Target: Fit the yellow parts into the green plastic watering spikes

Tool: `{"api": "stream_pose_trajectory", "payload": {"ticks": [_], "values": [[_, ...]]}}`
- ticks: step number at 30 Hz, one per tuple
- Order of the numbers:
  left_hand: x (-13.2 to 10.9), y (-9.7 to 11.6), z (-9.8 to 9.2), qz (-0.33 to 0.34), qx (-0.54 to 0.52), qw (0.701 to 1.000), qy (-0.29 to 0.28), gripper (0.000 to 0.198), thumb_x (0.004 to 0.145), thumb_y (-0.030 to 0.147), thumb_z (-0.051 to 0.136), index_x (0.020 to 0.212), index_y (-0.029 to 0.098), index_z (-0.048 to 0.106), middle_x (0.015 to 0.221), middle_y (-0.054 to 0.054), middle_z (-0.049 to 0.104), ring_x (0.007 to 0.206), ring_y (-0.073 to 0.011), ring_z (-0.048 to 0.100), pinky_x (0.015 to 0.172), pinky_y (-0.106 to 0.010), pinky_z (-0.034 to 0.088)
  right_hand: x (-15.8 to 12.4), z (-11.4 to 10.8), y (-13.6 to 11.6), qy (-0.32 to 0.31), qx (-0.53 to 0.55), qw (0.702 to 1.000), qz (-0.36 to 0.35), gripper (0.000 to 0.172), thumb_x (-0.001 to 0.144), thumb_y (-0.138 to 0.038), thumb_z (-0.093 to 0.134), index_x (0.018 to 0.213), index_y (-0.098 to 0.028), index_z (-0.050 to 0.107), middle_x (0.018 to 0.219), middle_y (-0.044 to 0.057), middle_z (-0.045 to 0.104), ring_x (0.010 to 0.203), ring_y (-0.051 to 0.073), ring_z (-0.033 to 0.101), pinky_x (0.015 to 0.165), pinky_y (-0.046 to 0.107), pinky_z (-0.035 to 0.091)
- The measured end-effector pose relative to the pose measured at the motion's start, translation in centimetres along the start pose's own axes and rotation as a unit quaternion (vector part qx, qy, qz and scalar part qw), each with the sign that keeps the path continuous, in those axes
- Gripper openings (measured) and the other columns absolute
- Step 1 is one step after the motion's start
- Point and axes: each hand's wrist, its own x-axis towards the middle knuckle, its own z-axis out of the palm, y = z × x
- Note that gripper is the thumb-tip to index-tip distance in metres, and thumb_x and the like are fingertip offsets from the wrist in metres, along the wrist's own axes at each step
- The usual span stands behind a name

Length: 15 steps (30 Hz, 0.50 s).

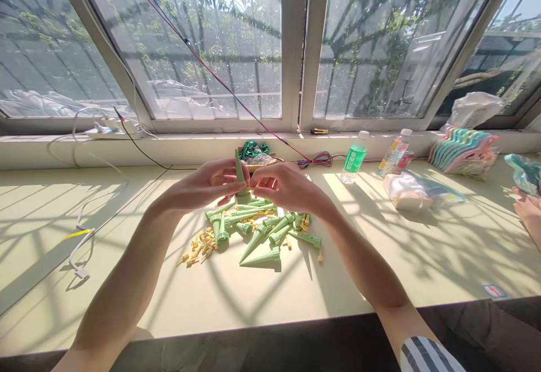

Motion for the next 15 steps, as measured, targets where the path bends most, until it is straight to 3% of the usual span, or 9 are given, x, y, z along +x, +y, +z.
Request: {"api": "stream_pose_trajectory", "payload": {"ticks": [15], "values": [[0.1, -0.05, -0.02, -0.003, -0.008, 1.0, -0.008, 0.035, 0.084, 0.043, 0.07, 0.096, 0.012, 0.058, 0.085, -0.006, 0.059, 0.066, -0.0098, 0.055, 0.042, -0.017, 0.038, 0.22, 0.43, 0.68, 0.025, -0.013, 1.0, -0.003, 0.014, 0.089, -0.027, 0.065, 0.093, -0.018, 0.075, 0.084, 0.003, 0.073, 0.075, 0.013, 0.066, 0.07, 0.026, 0.048]]}}
